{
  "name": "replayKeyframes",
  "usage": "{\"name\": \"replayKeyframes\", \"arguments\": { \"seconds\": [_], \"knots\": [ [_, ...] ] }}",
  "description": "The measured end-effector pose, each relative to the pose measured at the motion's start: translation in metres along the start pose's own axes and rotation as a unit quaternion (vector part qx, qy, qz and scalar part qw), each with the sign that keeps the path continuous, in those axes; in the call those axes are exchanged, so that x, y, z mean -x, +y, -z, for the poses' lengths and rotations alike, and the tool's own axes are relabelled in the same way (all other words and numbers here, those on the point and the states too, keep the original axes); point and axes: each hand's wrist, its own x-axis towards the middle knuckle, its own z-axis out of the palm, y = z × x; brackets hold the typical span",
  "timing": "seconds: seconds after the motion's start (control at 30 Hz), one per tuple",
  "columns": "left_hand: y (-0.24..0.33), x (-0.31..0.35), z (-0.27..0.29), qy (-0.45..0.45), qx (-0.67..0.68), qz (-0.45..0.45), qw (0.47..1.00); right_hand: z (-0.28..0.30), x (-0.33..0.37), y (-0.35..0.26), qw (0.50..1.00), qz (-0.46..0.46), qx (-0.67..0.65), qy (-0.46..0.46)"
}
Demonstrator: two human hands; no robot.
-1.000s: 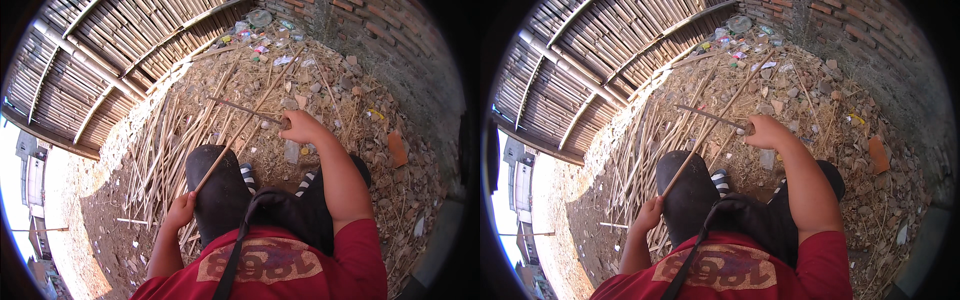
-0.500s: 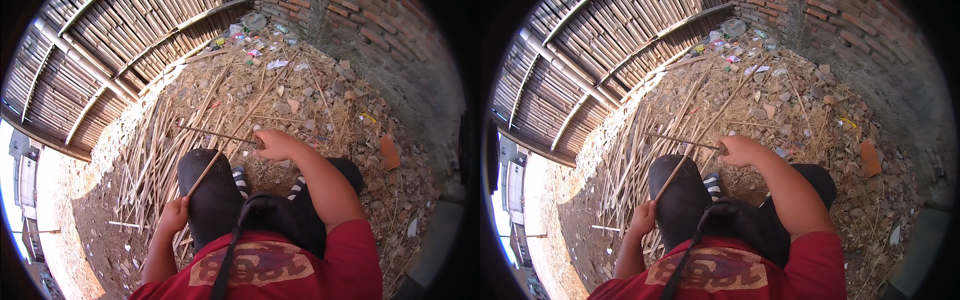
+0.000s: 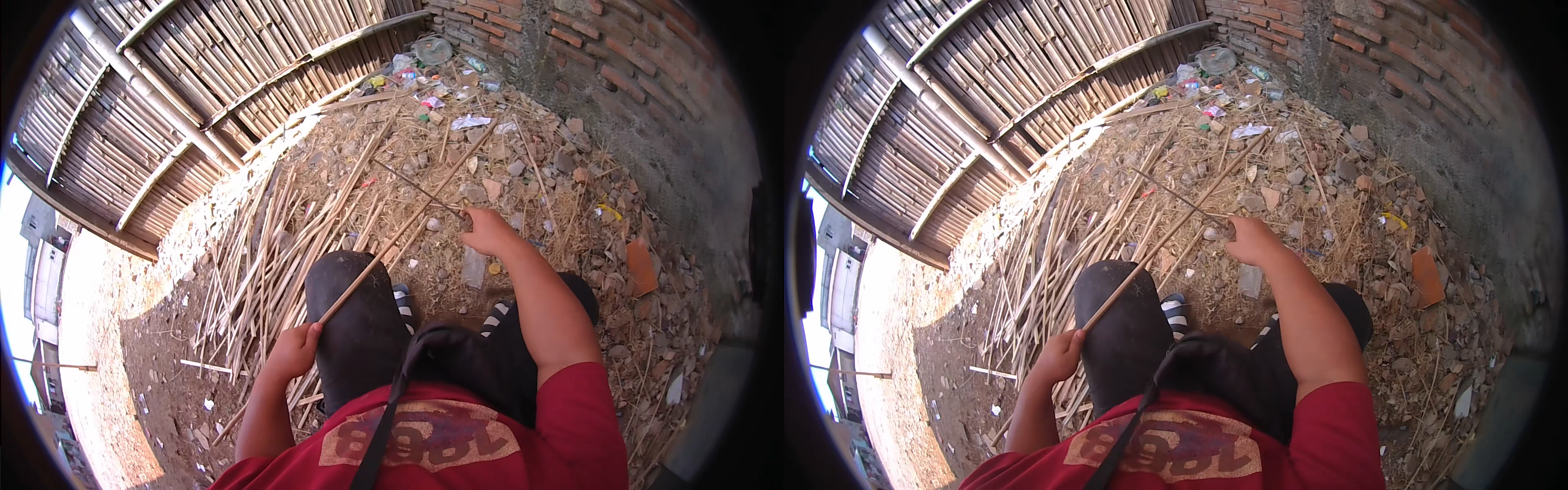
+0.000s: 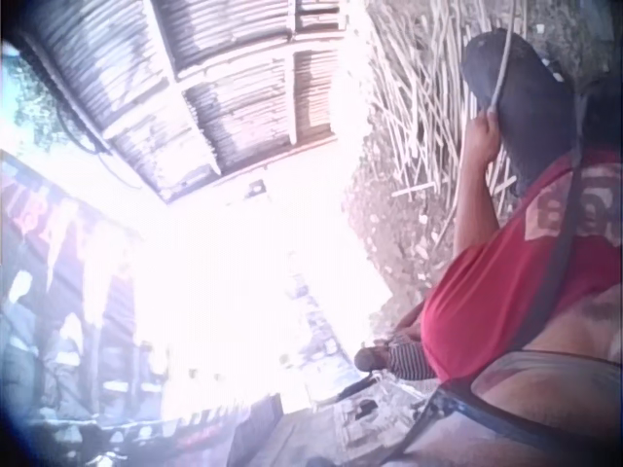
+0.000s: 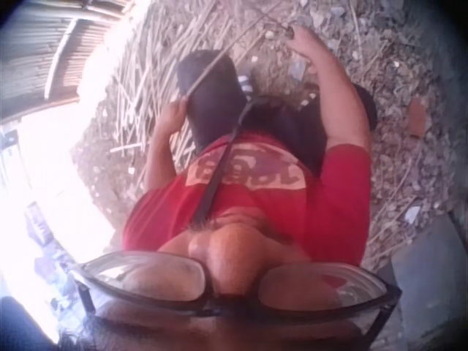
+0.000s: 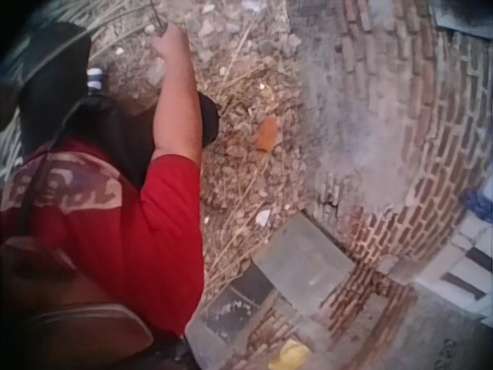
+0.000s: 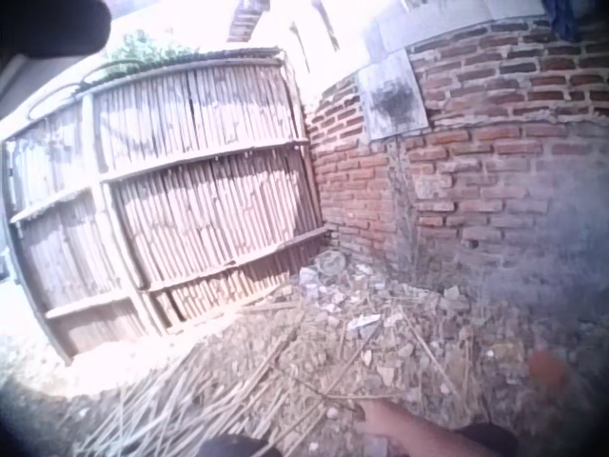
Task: The person scrapes thin bamboo sticks with a large blade while seated on the ground.
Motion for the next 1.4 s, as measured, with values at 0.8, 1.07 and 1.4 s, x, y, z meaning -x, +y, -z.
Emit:
{"name": "replayKeyframes", "arguments": {
  "seconds": [0.8,1.07,1.4],
  "knots": [
    [-0.029,-0.016,-0.005,-0.074,0.051,0.011,0.996,0.009,0.0,-0.009,0.996,-0.018,0.008,-0.082],
    [-0.023,-0.006,-0.001,-0.05,0.017,0.008,0.999,0.021,0.027,-0.072,0.975,0.077,0.135,-0.157],
    [-0.034,0.006,-0.005,-0.048,0.063,-0.009,0.997,0.033,0.012,-0.016,0.962,-0.026,-0.271,-0.016]
  ]
}}
